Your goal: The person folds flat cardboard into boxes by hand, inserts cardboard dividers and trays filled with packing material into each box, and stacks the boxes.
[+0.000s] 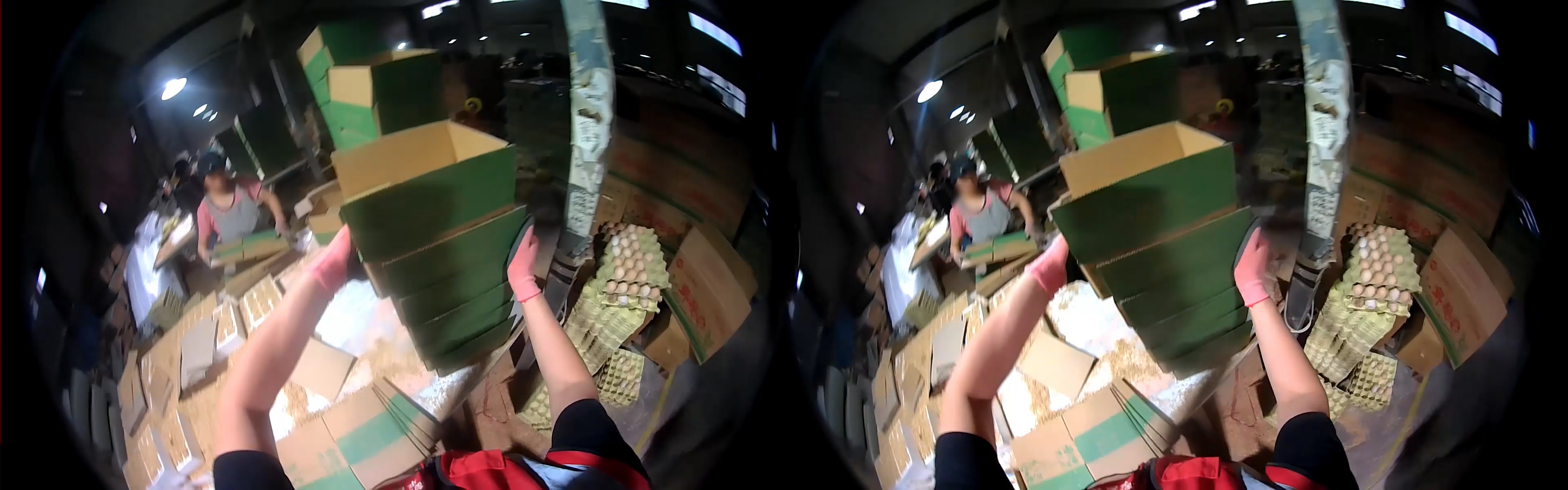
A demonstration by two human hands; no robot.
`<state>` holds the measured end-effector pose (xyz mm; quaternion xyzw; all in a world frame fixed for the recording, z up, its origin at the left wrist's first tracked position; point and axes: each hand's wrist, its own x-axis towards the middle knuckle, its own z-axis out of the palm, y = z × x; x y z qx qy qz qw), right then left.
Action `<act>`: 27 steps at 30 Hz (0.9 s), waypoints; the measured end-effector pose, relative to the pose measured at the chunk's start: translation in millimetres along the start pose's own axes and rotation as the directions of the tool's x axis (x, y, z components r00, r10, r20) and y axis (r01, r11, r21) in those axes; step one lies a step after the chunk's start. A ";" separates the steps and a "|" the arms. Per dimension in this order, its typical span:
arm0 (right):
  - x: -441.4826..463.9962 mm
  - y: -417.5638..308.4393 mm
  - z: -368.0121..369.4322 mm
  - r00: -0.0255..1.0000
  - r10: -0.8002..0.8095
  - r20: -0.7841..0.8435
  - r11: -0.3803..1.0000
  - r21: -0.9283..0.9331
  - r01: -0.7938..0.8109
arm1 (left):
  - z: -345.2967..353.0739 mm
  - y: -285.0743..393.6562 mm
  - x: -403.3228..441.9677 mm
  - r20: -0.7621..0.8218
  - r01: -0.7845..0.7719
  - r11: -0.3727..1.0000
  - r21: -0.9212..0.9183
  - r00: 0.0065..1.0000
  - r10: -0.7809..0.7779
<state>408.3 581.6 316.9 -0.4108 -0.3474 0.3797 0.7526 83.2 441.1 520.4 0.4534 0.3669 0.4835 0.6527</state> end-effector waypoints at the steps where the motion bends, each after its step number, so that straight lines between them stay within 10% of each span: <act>1: -22.2 -35.1 6.6 0.999 -0.032 -0.027 0.905 -0.426 0.018 | 29.8 13.4 -24.2 -0.066 -0.082 0.978 0.194 0.993 0.096; 4: -64.0 -73.3 16.5 0.838 -0.544 -0.048 0.794 -0.352 0.495 | -44.1 -18.4 -9.4 -0.154 -0.177 0.693 0.699 0.909 0.387; 6: -126.0 -103.2 20.5 0.856 -0.499 -0.132 0.865 -0.134 0.484 | -100.2 -46.7 -29.5 0.048 0.218 -0.202 0.955 0.558 0.828; 8: -215.1 -106.4 31.5 0.751 -0.613 0.246 0.738 -0.161 0.655 | -92.9 -45.8 -121.6 -0.378 -0.057 0.560 0.826 0.682 0.626; 9: -247.5 -77.8 28.8 0.571 -0.602 0.559 0.761 0.183 0.623 | -134.4 -81.6 -162.1 -0.457 0.068 0.606 0.793 0.724 0.517; 11: -323.5 -47.0 40.9 0.035 -0.236 0.971 0.681 0.140 0.719 | -180.1 -184.7 -263.7 -0.620 0.535 0.321 0.782 0.606 0.499; 13: -387.0 41.5 34.7 0.094 0.206 0.974 0.842 -0.225 0.491 | -208.3 -282.6 -367.0 -0.906 0.869 0.293 0.398 0.323 0.274; 15: -432.1 136.6 8.9 0.358 0.482 0.799 0.653 -0.601 0.461 | -226.6 -369.0 -446.2 -0.994 0.934 0.352 -0.058 -0.088 0.070; 19: -491.8 164.7 18.3 0.527 0.638 0.561 0.292 -0.810 0.509 | -209.0 -403.1 -477.0 -0.979 0.925 0.380 -0.004 -0.081 0.188; 23: -472.4 188.9 11.5 0.601 0.488 0.633 0.683 -0.706 0.188 | -221.3 -393.4 -499.6 -0.976 0.874 0.485 0.025 -0.083 0.200; 26: -450.6 100.9 45.8 0.527 0.531 0.664 0.840 -0.329 -0.432 | -205.9 -344.2 -497.8 -0.969 0.821 0.564 0.088 -0.059 0.238; 27: -437.5 89.3 55.8 0.504 0.457 0.733 0.881 -0.295 -0.370 | -195.8 -310.5 -491.8 -0.856 0.814 0.469 0.343 0.066 0.512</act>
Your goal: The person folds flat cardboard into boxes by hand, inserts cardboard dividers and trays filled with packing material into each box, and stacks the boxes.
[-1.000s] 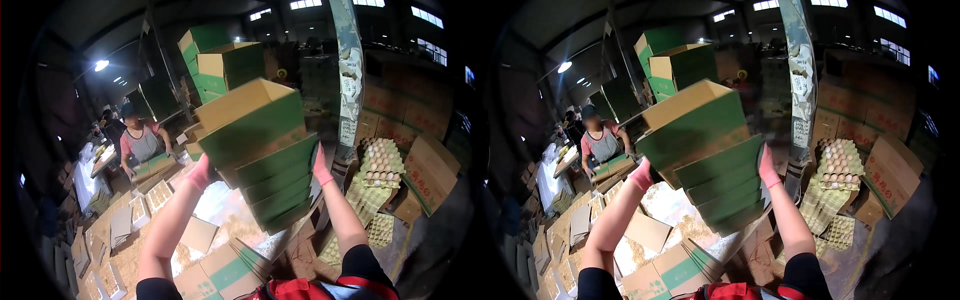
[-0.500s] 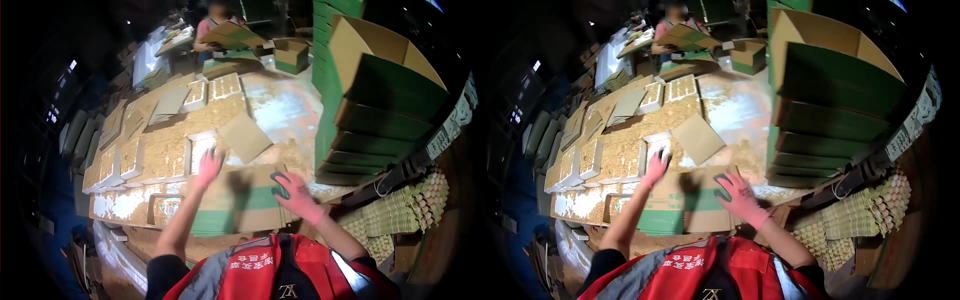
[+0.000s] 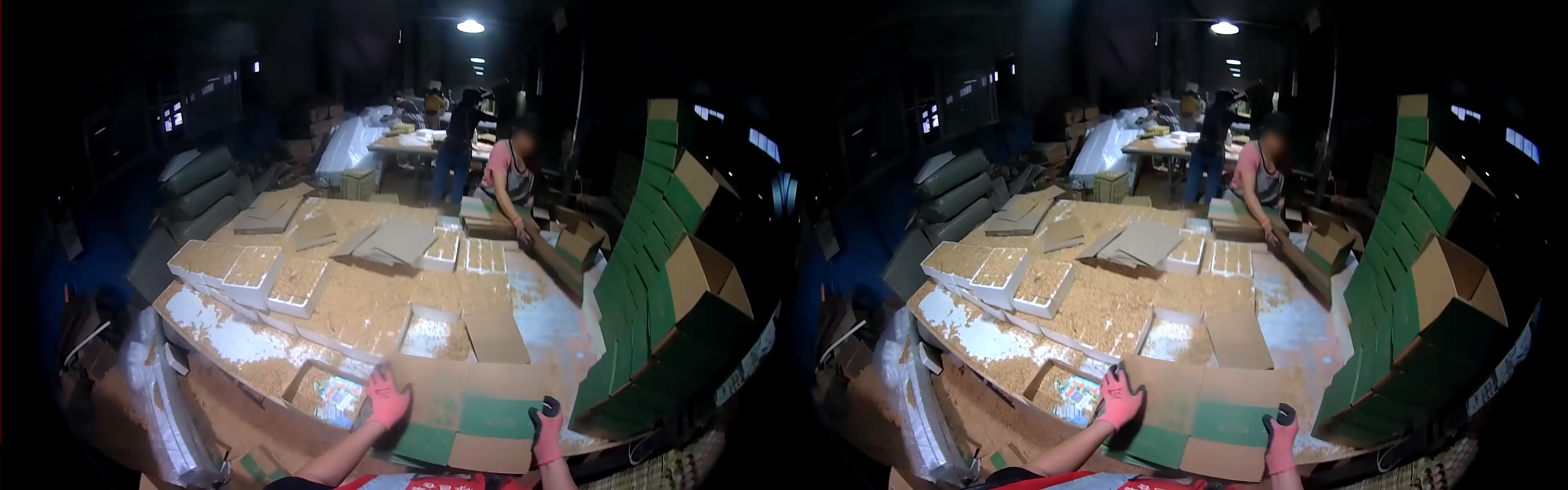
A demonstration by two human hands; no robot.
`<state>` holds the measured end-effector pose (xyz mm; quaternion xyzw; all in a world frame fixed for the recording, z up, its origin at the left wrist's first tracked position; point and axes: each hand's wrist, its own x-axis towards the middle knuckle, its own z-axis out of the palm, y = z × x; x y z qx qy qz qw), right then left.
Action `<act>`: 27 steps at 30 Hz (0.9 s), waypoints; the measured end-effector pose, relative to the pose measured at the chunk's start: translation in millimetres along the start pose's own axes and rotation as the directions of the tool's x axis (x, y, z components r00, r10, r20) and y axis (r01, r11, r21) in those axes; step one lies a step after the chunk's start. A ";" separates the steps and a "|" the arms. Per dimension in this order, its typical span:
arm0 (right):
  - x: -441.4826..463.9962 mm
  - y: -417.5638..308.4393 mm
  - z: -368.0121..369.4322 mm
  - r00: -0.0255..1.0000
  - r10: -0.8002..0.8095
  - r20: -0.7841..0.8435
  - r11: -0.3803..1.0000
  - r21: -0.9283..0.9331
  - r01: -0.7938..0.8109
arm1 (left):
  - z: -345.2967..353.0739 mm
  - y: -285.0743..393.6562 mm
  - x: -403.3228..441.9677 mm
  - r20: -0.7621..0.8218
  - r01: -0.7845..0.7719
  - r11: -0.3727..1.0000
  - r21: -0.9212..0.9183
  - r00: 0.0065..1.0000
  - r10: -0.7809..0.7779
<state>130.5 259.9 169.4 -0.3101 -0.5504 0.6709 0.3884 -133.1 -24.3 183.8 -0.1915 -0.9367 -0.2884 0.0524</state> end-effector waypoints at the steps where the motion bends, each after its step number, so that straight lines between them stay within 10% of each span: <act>1: -3.4 -41.3 11.2 0.994 -0.022 0.106 0.990 0.140 0.007 | -30.1 34.9 11.4 -0.080 -0.168 0.984 0.054 0.982 0.172; 5: 23.3 -96.7 6.8 0.931 -0.180 0.319 0.982 -0.002 0.190 | -81.5 108.9 49.6 -0.021 -0.788 0.603 -0.124 0.610 0.792; 6: 35.6 -93.9 -11.8 0.961 0.005 0.275 0.978 -0.202 0.053 | -84.5 112.8 42.4 0.089 -0.803 0.590 -0.079 0.584 0.807; 9: 12.7 -143.0 25.1 0.845 -0.527 0.094 0.604 -0.657 0.450 | -86.8 121.9 -1.8 0.189 -0.904 0.365 0.223 0.408 0.893; 11: -13.5 -169.8 67.9 0.689 -0.572 0.446 0.279 -0.684 0.674 | -83.0 127.9 -30.3 0.046 -0.873 0.485 -0.042 0.484 0.874; 13: 7.9 -163.2 70.2 0.605 0.109 0.789 0.130 -0.614 0.778 | -86.1 125.0 -39.8 0.037 -0.870 0.492 -0.040 0.491 0.870; 16: 45.5 -154.7 70.8 0.605 0.027 0.796 0.270 -0.588 0.762 | -89.5 118.4 -49.4 0.177 -0.896 0.426 0.127 0.443 0.879; 20: 49.3 -183.0 128.8 0.477 -0.026 0.879 0.056 -0.475 0.878 | -85.2 137.1 -70.2 0.075 -0.898 0.439 -0.038 0.436 0.897; 22: 32.3 -216.8 175.5 0.188 -0.235 0.954 0.028 -0.187 0.982 | -101.1 146.8 -66.1 0.051 -0.975 0.196 -0.104 0.192 0.980; 23: 46.7 -208.9 177.5 0.208 -0.242 0.948 0.003 -0.214 0.977 | -107.2 146.0 -66.9 0.074 -0.986 0.100 -0.132 0.091 0.993; 27: 134.8 -161.8 150.3 0.384 -0.104 0.918 -0.021 -0.388 0.921 | -159.3 109.6 -29.0 0.493 -0.937 0.321 0.137 0.346 0.799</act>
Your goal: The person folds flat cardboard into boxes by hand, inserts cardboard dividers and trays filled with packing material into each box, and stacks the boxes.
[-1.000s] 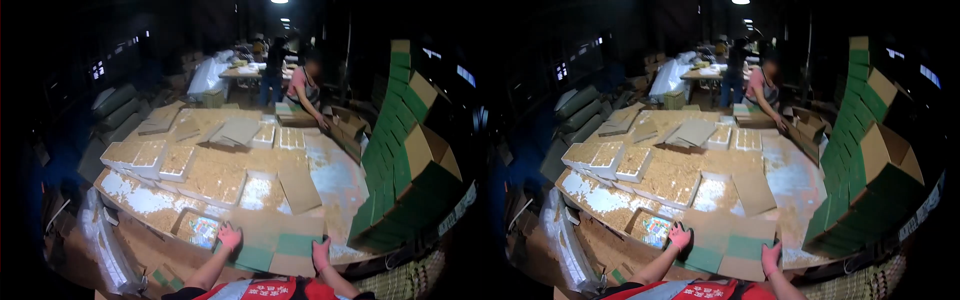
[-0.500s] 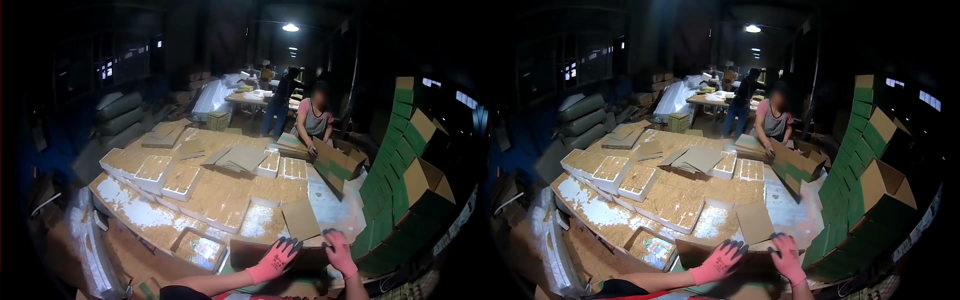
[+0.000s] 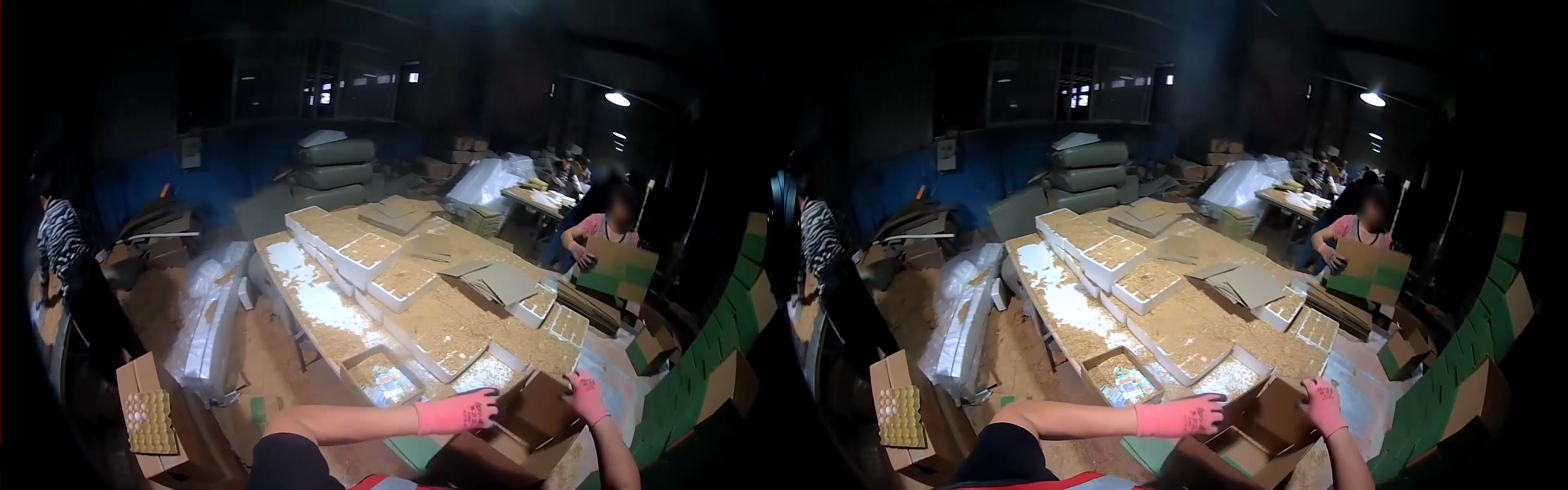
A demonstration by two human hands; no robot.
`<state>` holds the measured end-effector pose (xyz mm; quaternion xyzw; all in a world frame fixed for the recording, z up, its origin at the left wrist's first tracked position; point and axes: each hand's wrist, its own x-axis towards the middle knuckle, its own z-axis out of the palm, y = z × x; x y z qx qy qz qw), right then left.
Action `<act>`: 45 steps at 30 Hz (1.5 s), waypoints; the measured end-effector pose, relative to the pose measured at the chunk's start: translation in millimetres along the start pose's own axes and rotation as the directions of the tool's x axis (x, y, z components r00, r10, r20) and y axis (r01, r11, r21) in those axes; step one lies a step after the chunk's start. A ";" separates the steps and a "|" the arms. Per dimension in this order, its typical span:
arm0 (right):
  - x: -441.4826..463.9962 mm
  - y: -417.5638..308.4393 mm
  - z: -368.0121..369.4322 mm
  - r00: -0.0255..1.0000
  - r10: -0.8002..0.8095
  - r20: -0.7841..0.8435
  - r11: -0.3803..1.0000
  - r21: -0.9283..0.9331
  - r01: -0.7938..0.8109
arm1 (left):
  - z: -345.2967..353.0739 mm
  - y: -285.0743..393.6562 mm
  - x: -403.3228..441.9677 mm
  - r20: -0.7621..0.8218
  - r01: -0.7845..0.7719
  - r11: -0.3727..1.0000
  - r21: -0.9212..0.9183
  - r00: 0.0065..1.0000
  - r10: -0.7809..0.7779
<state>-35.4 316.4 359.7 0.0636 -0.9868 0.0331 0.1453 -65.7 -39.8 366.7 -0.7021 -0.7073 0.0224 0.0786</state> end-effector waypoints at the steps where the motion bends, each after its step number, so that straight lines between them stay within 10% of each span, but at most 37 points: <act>1: -8.4 5.2 -0.5 0.994 0.038 0.104 0.999 -0.004 -0.038 | 29.6 -16.4 -10.7 -0.009 0.060 0.997 -0.053 0.998 -0.061; 3: -14.8 3.9 3.6 0.972 0.089 0.217 0.996 -0.038 -0.082 | 96.3 -31.6 -28.7 -0.015 0.163 0.972 -0.172 0.986 -0.168; 7: -44.2 -47.2 8.2 0.978 -0.019 0.207 0.995 -0.087 0.038 | -13.4 74.9 14.6 0.165 0.601 0.777 -0.186 0.799 -0.579; 10: -52.8 -77.1 -6.2 0.950 -0.119 0.290 0.988 -0.060 0.143 | 33.4 60.0 62.7 -0.253 0.501 0.863 -0.058 0.829 -0.498; 13: -66.0 -65.8 -24.1 0.904 -0.198 0.378 0.974 0.178 0.139 | 96.0 36.3 83.2 -0.328 0.444 0.888 -0.118 0.827 -0.457; 18: -74.6 -44.9 37.8 0.988 0.024 -0.151 0.944 0.329 0.027 | 142.6 25.6 63.2 -0.096 0.319 0.944 -0.086 0.940 -0.326; 21: -46.5 -87.5 36.9 0.933 0.299 -0.203 0.882 0.432 -0.189 | 101.3 -2.5 69.6 0.127 0.219 0.976 0.006 0.968 -0.218; 22: -45.3 -87.4 51.2 0.916 0.357 -0.184 0.875 0.409 -0.259 | 69.7 -12.6 50.2 -0.101 0.213 0.971 0.108 0.974 -0.202; 24: -50.7 -92.2 86.0 0.866 0.481 -0.139 0.838 0.363 -0.407 | 44.5 -55.6 19.1 -0.415 0.430 0.885 -0.176 0.783 -0.463; 26: -48.3 -107.1 99.6 0.806 0.586 -0.086 0.762 0.397 -0.512 | 41.6 -55.2 10.3 0.252 0.503 0.467 -0.727 0.828 -0.501; 28: -38.5 -111.0 115.2 0.780 0.606 -0.154 0.770 0.358 -0.527 | 116.4 -8.9 22.0 0.309 0.441 0.191 -0.877 0.822 -0.479; 30: -45.4 -109.3 111.8 0.673 0.703 -0.229 0.679 0.497 -0.540 | 65.4 36.3 37.1 0.288 0.608 0.744 -0.277 0.791 -0.539; 33: -70.6 -116.2 91.1 0.501 0.781 -0.374 0.620 0.569 -0.541 | 94.0 -5.4 10.8 0.072 0.448 0.793 -0.412 0.884 -0.462; 37: -124.8 -174.7 126.6 0.851 0.517 0.087 0.741 0.452 -0.496 | 127.7 -94.3 -51.8 0.043 0.287 0.406 -0.868 0.856 -0.515; 38: -109.9 -186.1 132.6 0.637 0.721 0.274 0.253 0.751 -0.610 | 158.4 -104.5 -65.7 -0.253 0.065 0.616 -0.785 0.874 -0.414; 39: -86.5 -204.0 127.8 0.344 0.836 0.428 -0.279 0.871 -0.405 | 193.1 -96.5 -74.0 -0.074 0.106 0.304 -0.947 0.848 -0.525; 40: -66.2 -198.5 102.2 0.483 0.842 0.239 0.029 0.875 -0.484 | 220.3 -77.6 -84.9 0.137 0.133 -0.048 -0.990 0.813 -0.566; 42: -42.3 -191.8 52.3 0.776 0.628 -0.060 0.616 0.648 -0.448 | 217.7 -14.7 -77.9 0.265 0.356 0.007 -0.934 0.708 -0.654; 43: -32.6 -198.0 31.7 0.934 0.357 0.000 0.845 0.425 -0.323 | 237.0 -1.1 -74.2 0.516 0.566 -0.028 -0.824 0.729 -0.450; 45: -37.7 -200.2 36.1 0.961 -0.110 0.254 0.979 0.196 0.060 | 295.9 -2.3 -96.9 0.427 0.416 -0.096 -0.904 0.887 -0.175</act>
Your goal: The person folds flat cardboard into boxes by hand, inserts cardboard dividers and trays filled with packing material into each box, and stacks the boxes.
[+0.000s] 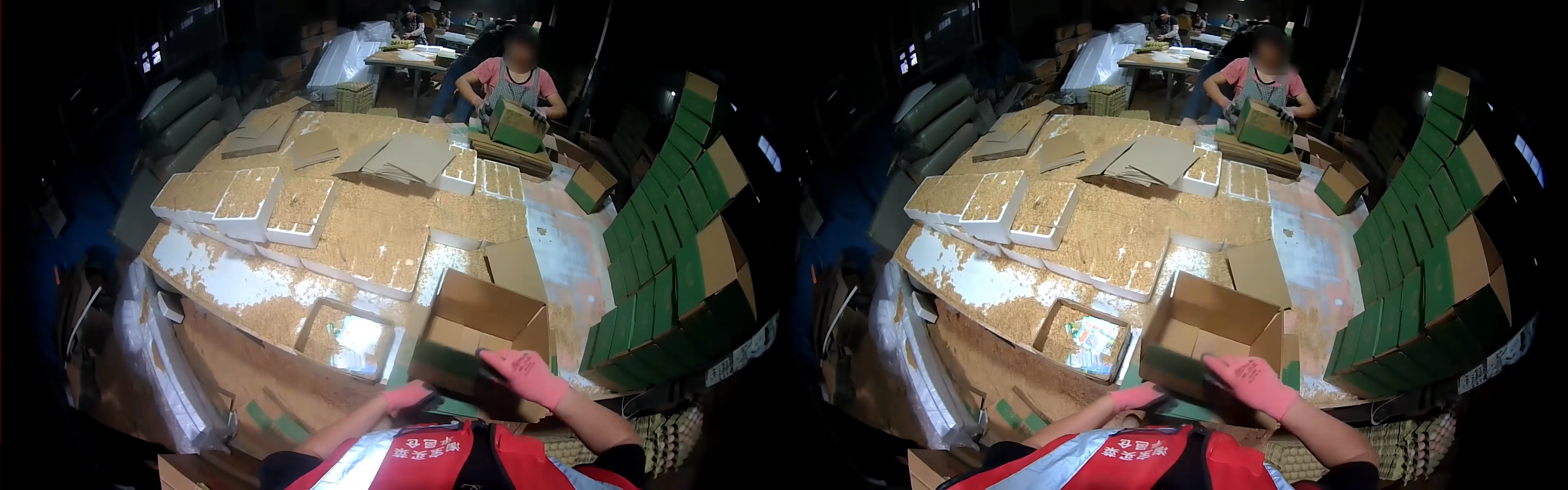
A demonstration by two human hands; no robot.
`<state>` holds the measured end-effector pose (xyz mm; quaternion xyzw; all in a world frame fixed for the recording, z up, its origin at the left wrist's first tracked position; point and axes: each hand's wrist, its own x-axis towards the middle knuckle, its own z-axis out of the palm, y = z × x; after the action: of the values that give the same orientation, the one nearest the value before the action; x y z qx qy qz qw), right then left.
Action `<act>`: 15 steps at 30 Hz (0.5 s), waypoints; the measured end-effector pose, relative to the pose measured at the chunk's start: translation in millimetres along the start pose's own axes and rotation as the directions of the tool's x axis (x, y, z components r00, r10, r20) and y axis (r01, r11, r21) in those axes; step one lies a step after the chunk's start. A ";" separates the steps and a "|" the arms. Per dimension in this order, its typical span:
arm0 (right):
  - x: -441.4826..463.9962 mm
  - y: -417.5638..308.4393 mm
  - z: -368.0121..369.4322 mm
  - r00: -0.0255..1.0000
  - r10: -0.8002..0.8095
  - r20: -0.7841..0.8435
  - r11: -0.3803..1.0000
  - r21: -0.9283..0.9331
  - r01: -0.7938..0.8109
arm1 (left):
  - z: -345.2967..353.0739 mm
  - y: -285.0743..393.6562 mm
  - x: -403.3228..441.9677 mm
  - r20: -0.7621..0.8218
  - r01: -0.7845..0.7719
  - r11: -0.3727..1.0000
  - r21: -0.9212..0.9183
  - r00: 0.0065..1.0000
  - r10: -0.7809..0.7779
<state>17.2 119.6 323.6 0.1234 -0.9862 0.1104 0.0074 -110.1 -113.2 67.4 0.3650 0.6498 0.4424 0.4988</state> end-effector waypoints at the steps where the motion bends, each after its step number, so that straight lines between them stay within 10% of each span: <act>1: -5.7 -1.4 4.6 0.996 -0.057 0.064 0.998 0.010 0.056 | -15.0 13.6 -27.7 0.113 0.085 0.994 -0.064 0.991 -0.077; 3: -15.0 2.2 15.1 0.985 -0.148 0.088 0.988 0.062 0.143 | -50.8 48.4 -80.5 -0.138 0.199 0.867 -0.457 0.947 -0.291; 4: -9.6 -4.1 11.8 0.980 -0.162 0.113 0.982 0.116 0.149 | -69.5 48.7 -87.4 -0.426 0.130 0.969 -0.212 0.880 -0.211; 5: -8.0 -11.7 8.5 0.973 -0.179 0.148 0.973 0.174 0.152 | -79.5 107.5 -101.5 -0.501 0.012 0.906 -0.423 0.830 -0.246; 8: 0.0 -1.8 19.5 0.925 -0.293 0.241 0.920 0.333 0.205 | -60.0 129.5 -40.0 -0.577 0.083 0.987 0.140 0.816 0.013; 10: 14.9 22.1 6.2 0.909 -0.247 0.337 0.947 0.283 0.152 | -46.8 154.9 -17.7 -0.616 0.182 0.975 0.127 0.785 -0.066; 11: 31.9 61.7 18.6 0.948 -0.287 0.135 0.953 0.140 0.269 | -48.8 126.8 1.3 -0.643 0.186 0.975 0.124 0.763 -0.064; 12: 71.8 65.7 -23.4 0.969 -0.210 -0.130 0.931 0.276 0.239 | -53.7 137.0 -0.4 -0.612 0.283 0.951 0.125 0.777 -0.150; 15: 178.8 137.7 -2.6 0.954 0.295 0.054 0.603 0.764 -0.230 | -47.7 184.8 -22.1 -0.536 0.446 0.884 0.141 0.785 -0.311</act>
<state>-189.9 207.1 303.9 -0.0354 -0.8535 0.5193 -0.0235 -145.1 -80.2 253.4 0.1614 0.8683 0.3223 0.3407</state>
